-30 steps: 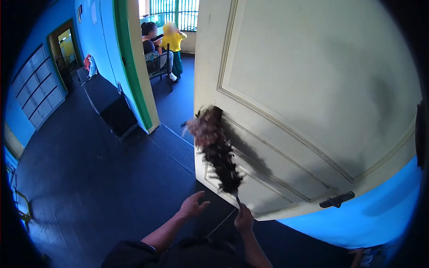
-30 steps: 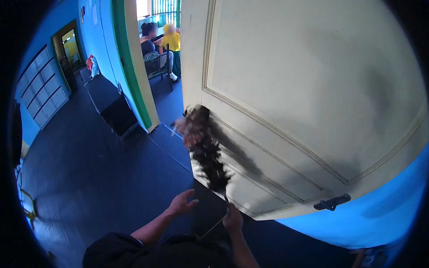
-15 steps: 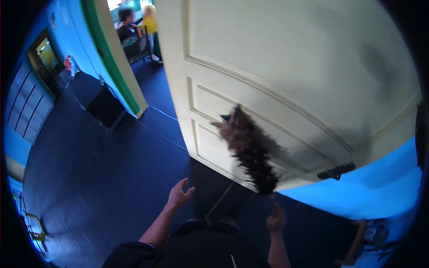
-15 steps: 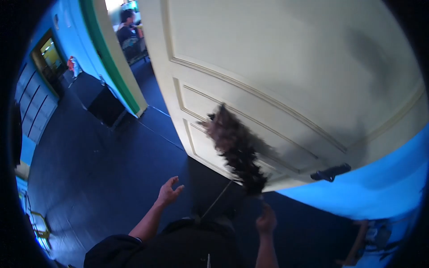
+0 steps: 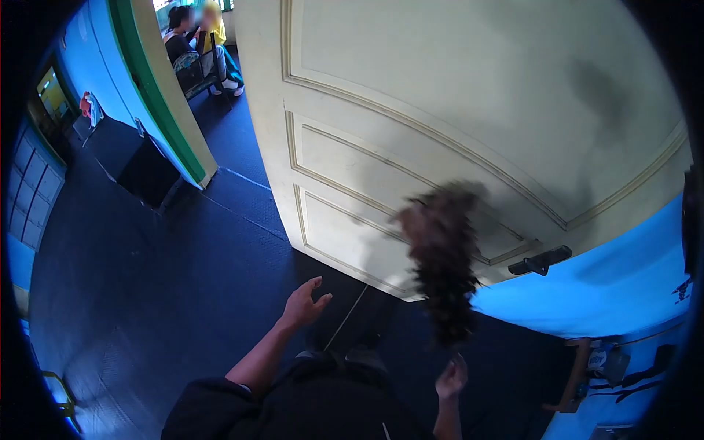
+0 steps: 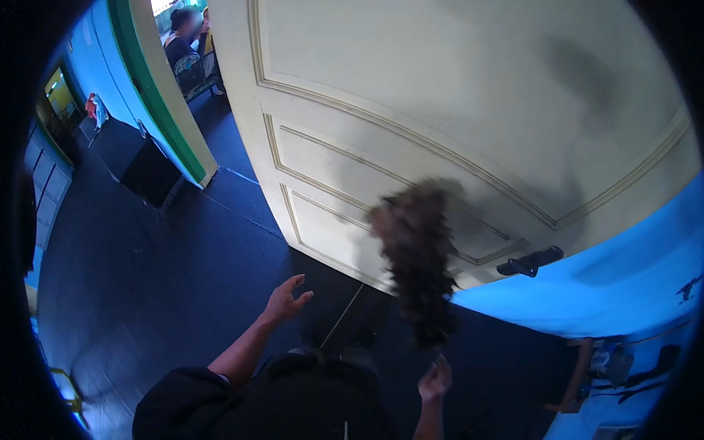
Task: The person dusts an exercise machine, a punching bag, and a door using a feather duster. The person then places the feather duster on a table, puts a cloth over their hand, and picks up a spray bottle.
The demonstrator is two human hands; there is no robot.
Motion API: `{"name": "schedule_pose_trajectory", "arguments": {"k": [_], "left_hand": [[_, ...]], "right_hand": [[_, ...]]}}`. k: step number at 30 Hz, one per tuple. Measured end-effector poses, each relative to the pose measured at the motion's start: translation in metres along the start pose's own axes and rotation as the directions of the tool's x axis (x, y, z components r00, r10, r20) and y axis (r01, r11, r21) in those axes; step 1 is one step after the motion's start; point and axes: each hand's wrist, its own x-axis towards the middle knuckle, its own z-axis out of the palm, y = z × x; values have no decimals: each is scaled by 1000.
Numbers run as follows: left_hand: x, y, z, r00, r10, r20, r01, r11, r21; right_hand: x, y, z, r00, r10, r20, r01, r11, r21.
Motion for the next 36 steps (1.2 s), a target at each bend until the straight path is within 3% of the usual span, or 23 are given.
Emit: {"name": "schedule_pose_trajectory", "arguments": {"k": [1, 3, 5, 7, 10, 11, 13, 15, 16, 17, 19, 20, 21, 22, 23, 25, 27, 31, 33, 35, 36], "left_hand": [[-3, 0, 0, 1000, 1, 6, -1, 1000, -1], [-12, -2, -3, 1000, -4, -7, 4, 1000, -1], [-21, -3, -6, 1000, -9, -27, 9, 1000, 3], [-34, -6, -7, 996, -59, -72, 60, 998, 19], [-53, -1, -9, 984, -132, -120, 137, 990, 29], [-61, 0, -5, 982, -137, -127, 142, 990, 27], [-71, 2, 2, 960, -191, -207, 194, 981, -7], [-79, 9, 13, 953, -228, -200, 229, 973, -17], [-85, 12, 22, 946, -263, -190, 261, 965, -32], [-89, 15, 33, 941, -278, -191, 275, 960, -43], [-89, 20, 50, 950, -258, -177, 257, 966, -29], [-88, 24, 59, 945, -271, -185, 269, 962, -34], [-86, 30, 68, 949, -258, -180, 254, 966, -43], [-86, 37, 77, 955, -243, -172, 238, 970, -49], [-84, 44, 85, 952, -253, -174, 249, 967, -47], [-79, 61, 99, 962, -226, -153, 221, 974, -53], [-78, 76, 111, 964, -214, -155, 208, 976, -57], [-88, 96, 124, 963, -189, -192, 176, 981, -83], [-97, 91, 130, 954, -186, -235, 175, 982, -66], [-107, 86, 136, 945, -191, -265, 184, 982, -50], [-113, 84, 137, 938, -214, -272, 208, 977, -53]], "right_hand": [[22, -11, 15, 997, -26, 73, 28, 999, -25], [71, -45, 45, 998, -9, 67, 0, 992, 129], [113, -61, 75, 990, -132, 56, 122, 982, 147], [158, -91, 82, 977, -93, 193, 69, 989, 128], [197, -101, 79, 966, -120, 230, 68, 973, 219], [196, -87, 75, 964, -127, 232, 74, 972, 224], [179, -31, 69, 979, -203, 18, 193, 951, 241], [138, 37, 54, 997, -6, -71, 20, 981, 194], [109, 79, 41, 992, 124, 10, -123, 973, 195], [80, 109, 23, 979, 205, -13, -201, 967, 157], [14, 183, 8, 973, 5, -232, 101, 890, 444], [2, 190, -1, 975, -3, -222, 106, 886, 452], [-12, 190, -14, 991, 85, -100, -50, 951, 306], [-23, 186, -26, 981, 192, 6, -191, 973, 130], [-16, 173, -29, 981, 191, 16, -192, 972, 135], [27, 139, -20, 970, 24, 242, -55, 991, 125], [52, 130, 17, 940, 14, 342, -84, 978, 190], [171, 49, 74, 916, -248, 315, 153, 942, 298], [218, 7, 102, 855, -375, 357, 294, 920, 260], [251, -44, 118, 848, -429, 310, 342, 891, 297], [263, -71, 118, 836, -402, 374, 310, 907, 284]]}}
